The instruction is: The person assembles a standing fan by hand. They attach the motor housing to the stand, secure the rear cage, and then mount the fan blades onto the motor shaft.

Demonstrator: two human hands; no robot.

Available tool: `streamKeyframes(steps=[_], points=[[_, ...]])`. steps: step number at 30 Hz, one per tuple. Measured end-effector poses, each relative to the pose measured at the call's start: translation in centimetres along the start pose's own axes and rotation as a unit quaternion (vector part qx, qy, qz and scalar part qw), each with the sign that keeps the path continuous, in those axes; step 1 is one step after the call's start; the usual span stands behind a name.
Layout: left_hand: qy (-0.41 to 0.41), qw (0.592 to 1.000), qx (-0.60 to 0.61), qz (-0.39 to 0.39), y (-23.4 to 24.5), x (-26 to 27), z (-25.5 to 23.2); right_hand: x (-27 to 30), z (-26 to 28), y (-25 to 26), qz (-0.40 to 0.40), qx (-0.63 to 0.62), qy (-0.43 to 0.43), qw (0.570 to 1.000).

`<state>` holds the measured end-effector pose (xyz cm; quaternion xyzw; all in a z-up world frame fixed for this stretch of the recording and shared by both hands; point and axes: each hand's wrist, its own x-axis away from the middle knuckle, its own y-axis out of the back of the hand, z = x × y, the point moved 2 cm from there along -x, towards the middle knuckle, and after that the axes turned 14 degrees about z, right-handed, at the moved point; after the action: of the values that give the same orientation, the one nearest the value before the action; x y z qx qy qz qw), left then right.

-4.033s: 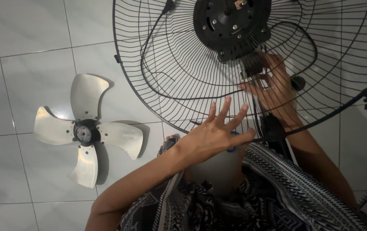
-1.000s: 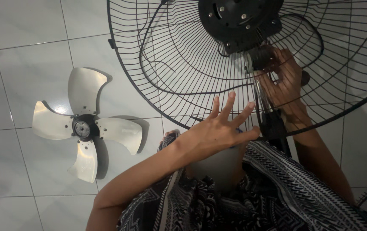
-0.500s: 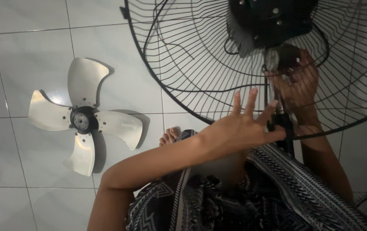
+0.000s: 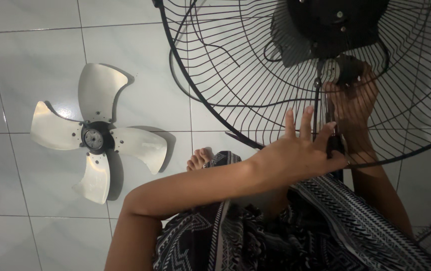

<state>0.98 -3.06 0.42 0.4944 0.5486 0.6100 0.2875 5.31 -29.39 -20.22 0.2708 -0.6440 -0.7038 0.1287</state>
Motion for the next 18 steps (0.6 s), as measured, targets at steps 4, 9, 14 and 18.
streamKeyframes(steps=[4, 9, 14, 18], points=[[-0.006, 1.0, -0.001, 0.025, 0.1, -0.2, 0.0, 0.9, -0.8, -1.6, -0.04, 0.06, 0.031, 0.997], [-0.014, 0.999, 0.014, 0.034, 0.1, -0.3, 0.2, 1.2, -0.9, -2.1, -0.049, 0.056, 0.023, 0.997], [-0.024, 0.998, 0.025, 0.045, 0.3, -0.1, 0.3, 1.5, -1.7, -3.1, -0.056, 0.076, 0.035, 0.995], [-0.013, 0.999, 0.035, 0.028, 0.1, 0.0, 0.2, -0.8, -0.1, 0.3, -0.057, -0.013, 0.04, 0.997]])
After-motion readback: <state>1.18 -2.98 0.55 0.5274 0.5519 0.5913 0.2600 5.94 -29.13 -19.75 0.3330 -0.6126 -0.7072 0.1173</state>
